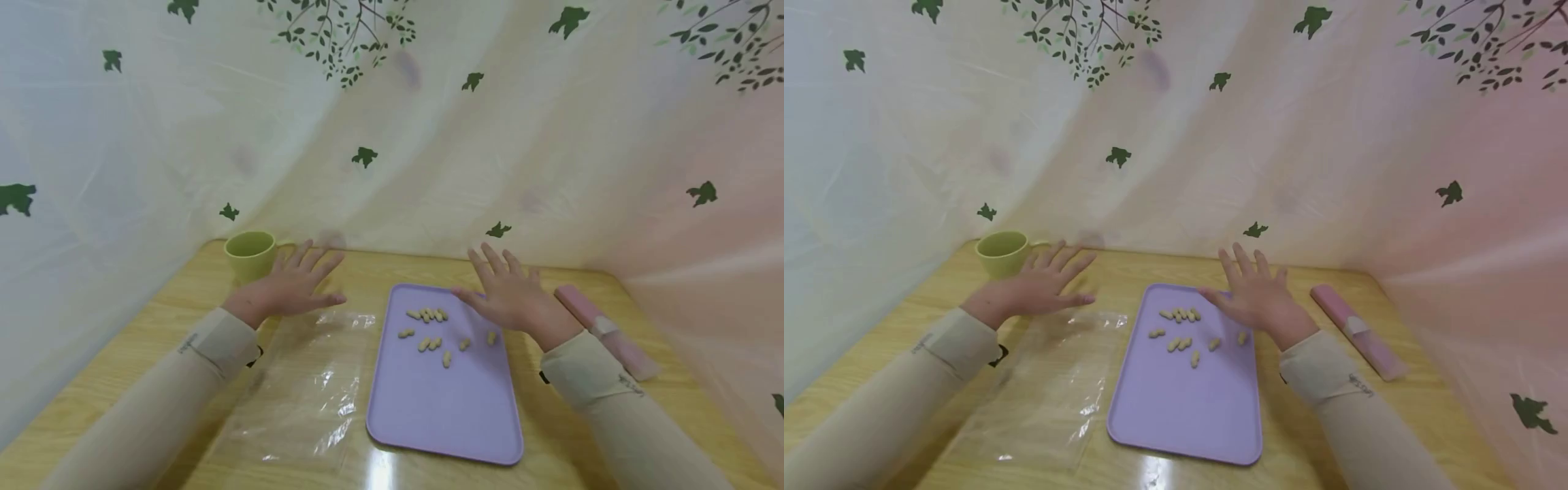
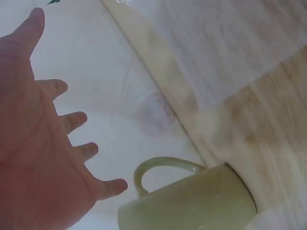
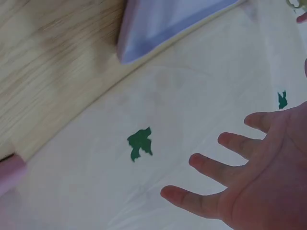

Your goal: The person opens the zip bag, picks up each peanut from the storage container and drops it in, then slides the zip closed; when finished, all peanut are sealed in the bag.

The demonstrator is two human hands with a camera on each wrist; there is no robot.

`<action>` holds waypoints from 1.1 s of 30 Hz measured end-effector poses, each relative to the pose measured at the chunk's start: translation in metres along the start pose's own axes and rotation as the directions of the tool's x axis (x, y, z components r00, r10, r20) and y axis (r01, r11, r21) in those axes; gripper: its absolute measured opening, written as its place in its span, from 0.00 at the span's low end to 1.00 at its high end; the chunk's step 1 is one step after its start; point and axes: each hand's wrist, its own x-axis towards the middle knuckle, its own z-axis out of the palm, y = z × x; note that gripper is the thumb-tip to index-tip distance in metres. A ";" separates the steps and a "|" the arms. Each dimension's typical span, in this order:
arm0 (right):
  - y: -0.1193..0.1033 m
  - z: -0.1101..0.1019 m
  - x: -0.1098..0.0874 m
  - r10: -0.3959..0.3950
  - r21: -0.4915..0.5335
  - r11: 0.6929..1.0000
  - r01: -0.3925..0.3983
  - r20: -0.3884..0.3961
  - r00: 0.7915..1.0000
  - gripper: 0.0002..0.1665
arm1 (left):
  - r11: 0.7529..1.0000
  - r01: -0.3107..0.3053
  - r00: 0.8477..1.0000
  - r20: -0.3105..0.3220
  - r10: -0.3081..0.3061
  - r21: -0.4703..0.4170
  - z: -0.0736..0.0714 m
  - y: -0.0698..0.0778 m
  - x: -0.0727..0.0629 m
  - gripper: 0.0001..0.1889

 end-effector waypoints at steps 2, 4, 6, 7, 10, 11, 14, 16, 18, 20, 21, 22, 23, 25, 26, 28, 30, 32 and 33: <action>-0.005 -0.001 0.003 -0.018 -0.006 1.000 0.018 0.004 1.000 0.57 | 0.999 -0.037 0.999 0.012 0.037 0.002 0.001 0.002 0.001 0.48; -0.011 -0.002 0.005 -0.042 0.003 0.999 0.042 -0.002 0.999 0.55 | 0.997 -0.074 0.997 0.033 0.074 -0.014 0.003 0.005 0.003 0.47; -0.018 -0.002 0.007 -0.074 0.022 0.997 0.074 -0.005 0.997 0.54 | 0.993 -0.111 0.992 0.061 0.114 -0.042 0.005 0.009 0.004 0.42; -0.022 -0.003 0.008 -0.092 0.030 0.995 0.092 -0.006 0.996 0.53 | 0.991 -0.129 0.989 0.074 0.132 -0.041 0.006 0.011 0.005 0.39; -0.034 -0.006 0.011 -0.136 0.051 0.989 0.136 -0.002 0.991 0.52 | 0.987 -0.156 0.981 0.111 0.160 -0.045 0.009 0.015 0.009 0.28; -0.038 -0.008 0.012 -0.144 0.054 0.988 0.144 0.003 0.990 0.52 | 0.986 -0.161 0.979 0.120 0.165 -0.046 0.009 0.015 0.010 0.25; -0.048 -0.011 0.015 -0.161 0.051 0.986 0.160 0.016 0.987 0.51 | 0.988 -0.137 0.977 0.154 0.146 -0.067 0.011 0.018 0.012 0.20; -0.054 -0.012 0.017 -0.164 0.053 0.985 0.162 0.028 0.986 0.51 | 0.991 -0.115 0.976 0.178 0.126 -0.074 0.013 0.019 0.014 0.19; -0.059 -0.012 0.018 -0.172 0.055 0.984 0.170 0.039 0.984 0.52 | 0.992 -0.096 0.975 0.195 0.109 -0.077 0.015 0.021 0.015 0.18; -0.062 -0.011 0.019 -0.175 0.056 0.983 0.172 0.044 0.984 0.53 | 0.994 -0.083 0.974 0.207 0.097 -0.074 0.016 0.022 0.016 0.18; -0.063 -0.010 0.020 -0.177 0.055 0.983 0.175 0.043 0.983 0.53 | 0.995 -0.070 0.973 0.213 0.085 -0.074 0.016 0.023 0.017 0.17; -0.064 -0.009 0.021 -0.183 0.054 0.982 0.181 0.040 0.982 0.53 | 0.995 -0.069 0.974 0.210 0.082 -0.071 0.017 0.024 0.017 0.17; -0.064 -0.009 0.022 -0.186 0.051 0.982 0.184 0.038 0.982 0.53 | 0.995 -0.067 0.975 0.208 0.079 -0.068 0.017 0.025 0.018 0.17; -0.066 -0.009 0.023 -0.190 0.052 0.981 0.188 0.032 0.981 0.52 | 0.996 -0.058 0.976 0.207 0.070 -0.060 0.018 0.025 0.018 0.16; -0.067 -0.008 0.023 -0.192 0.051 0.980 0.191 0.030 0.981 0.52 | 0.997 -0.057 0.976 0.205 0.067 -0.057 0.018 0.026 0.018 0.15; -0.070 -0.009 0.024 -0.194 0.057 0.980 0.192 0.031 0.980 0.52 | 0.997 -0.058 0.978 0.197 0.067 -0.052 0.020 0.026 0.019 0.14; -0.072 -0.010 0.024 -0.200 0.064 0.978 0.198 0.032 0.979 0.51 | 0.997 -0.058 0.980 0.188 0.067 -0.054 0.021 0.027 0.019 0.12; -0.074 -0.009 0.027 -0.219 0.066 0.974 0.217 0.025 0.975 0.50 | 0.996 -0.069 0.982 0.171 0.077 -0.055 0.022 0.026 0.020 0.11; -0.076 -0.009 0.028 -0.230 0.073 0.971 0.228 0.021 0.973 0.50 | 0.995 -0.077 0.983 0.162 0.085 -0.057 0.022 0.026 0.020 0.10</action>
